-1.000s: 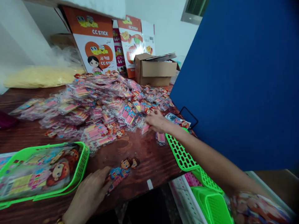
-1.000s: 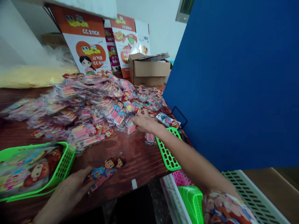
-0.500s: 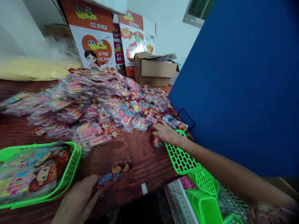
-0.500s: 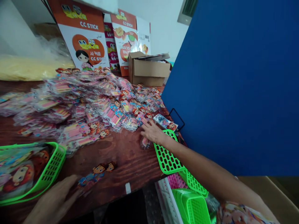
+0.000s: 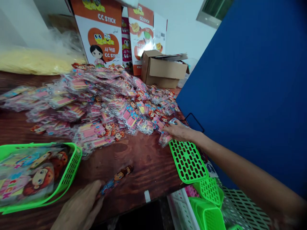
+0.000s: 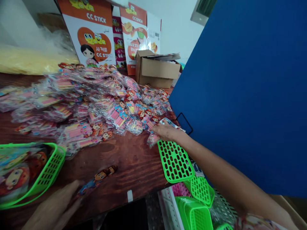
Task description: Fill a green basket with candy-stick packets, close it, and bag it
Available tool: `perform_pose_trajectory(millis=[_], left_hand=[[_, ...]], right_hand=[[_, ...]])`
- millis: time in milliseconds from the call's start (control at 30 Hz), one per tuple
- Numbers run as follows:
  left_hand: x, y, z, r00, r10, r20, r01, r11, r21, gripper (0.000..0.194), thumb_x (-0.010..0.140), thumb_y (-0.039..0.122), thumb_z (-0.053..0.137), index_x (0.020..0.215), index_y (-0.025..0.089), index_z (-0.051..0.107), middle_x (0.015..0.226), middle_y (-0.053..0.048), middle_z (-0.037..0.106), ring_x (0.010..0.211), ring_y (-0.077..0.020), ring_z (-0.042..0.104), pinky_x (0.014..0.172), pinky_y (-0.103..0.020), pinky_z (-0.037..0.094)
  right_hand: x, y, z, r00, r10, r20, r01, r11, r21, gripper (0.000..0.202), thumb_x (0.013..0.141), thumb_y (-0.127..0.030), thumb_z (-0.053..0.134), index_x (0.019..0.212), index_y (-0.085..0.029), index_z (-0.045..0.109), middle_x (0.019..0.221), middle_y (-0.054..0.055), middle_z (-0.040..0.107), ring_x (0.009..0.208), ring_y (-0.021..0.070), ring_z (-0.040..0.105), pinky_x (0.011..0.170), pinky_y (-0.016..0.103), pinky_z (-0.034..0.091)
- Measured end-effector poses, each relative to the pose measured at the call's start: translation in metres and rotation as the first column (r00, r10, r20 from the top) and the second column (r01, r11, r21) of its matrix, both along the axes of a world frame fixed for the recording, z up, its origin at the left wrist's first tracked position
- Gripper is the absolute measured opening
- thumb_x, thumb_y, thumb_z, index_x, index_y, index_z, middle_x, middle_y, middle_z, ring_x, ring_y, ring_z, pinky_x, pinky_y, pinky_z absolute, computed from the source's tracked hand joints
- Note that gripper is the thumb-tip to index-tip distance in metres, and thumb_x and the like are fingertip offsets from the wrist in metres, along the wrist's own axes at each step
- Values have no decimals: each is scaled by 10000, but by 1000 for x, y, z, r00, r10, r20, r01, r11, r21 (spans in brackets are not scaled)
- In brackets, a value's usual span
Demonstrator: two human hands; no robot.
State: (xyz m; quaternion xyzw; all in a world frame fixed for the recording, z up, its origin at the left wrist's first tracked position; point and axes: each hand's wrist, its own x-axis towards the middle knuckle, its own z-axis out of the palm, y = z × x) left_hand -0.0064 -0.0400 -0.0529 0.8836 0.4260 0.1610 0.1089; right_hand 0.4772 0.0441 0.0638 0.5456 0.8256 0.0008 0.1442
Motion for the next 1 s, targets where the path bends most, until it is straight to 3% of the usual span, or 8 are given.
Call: perform_pose_trajectory(millis=[100,267,333,500,600,700,867,1000], left_hand=[[0,1,7,998,-16,-63,14,999,-35,390,888,311,454,1277,286,466,1172,-49,674,1032,-251,667,903,-375,549],[3,1,35,997,-76,2,76,995,-58,374,914,318,430,1284,294,476,1230,-37,642,1074,-222,640,941,-335,515],[8,3,47,997,-80,15,81,994,-70,322,945,323,409,1253,288,499,1176,-36,654,1032,-214,641,923,-340,509],[19,7,68,998,-56,-35,49,984,-171,181,972,309,425,1021,224,577,965,-43,632,909,-212,585,822,-369,483],[23,5,71,998,-52,-43,44,985,-167,192,978,292,416,923,202,576,895,-43,595,864,-206,548,783,-364,474],[27,2,68,997,-70,21,72,990,-118,159,969,252,435,928,193,577,979,-61,579,940,-211,532,833,-379,487],[35,-7,60,979,-60,197,61,998,4,85,907,138,517,906,184,588,1443,-104,343,1337,-295,343,1067,-503,409],[38,-13,53,967,24,253,-20,1000,-19,124,886,136,559,1002,180,555,1540,-123,158,1430,-319,234,1129,-531,359]], right_hand=[[-11,10,-14,999,28,45,-21,990,-137,454,811,-126,594,1243,-264,584,1035,74,682,1032,260,575,967,421,341],[-19,19,-25,998,60,15,-59,996,-64,238,842,-134,559,1040,-205,670,1298,137,552,1212,296,460,994,442,316],[-16,21,-22,994,108,7,-107,994,-18,171,841,-166,578,969,-200,686,1309,136,534,1204,306,449,1000,465,293],[-26,23,2,979,203,-11,-203,979,-8,96,833,-211,622,925,-196,644,990,83,657,1079,267,526,1021,515,223],[-67,15,18,989,85,-118,-85,996,13,187,843,-237,616,1023,-188,601,901,63,667,903,227,592,966,450,305],[-132,1,19,954,-56,-294,52,998,-22,306,854,-257,598,1150,-208,538,1005,60,677,891,217,622,807,318,392],[-225,-24,-7,902,10,-432,-61,993,-105,317,835,-201,584,1145,-232,524,1144,44,660,982,229,632,742,288,425],[-241,-42,-16,850,28,-527,-158,966,-204,320,876,-239,576,1193,-214,536,1209,77,634,1059,251,619,796,317,461]])
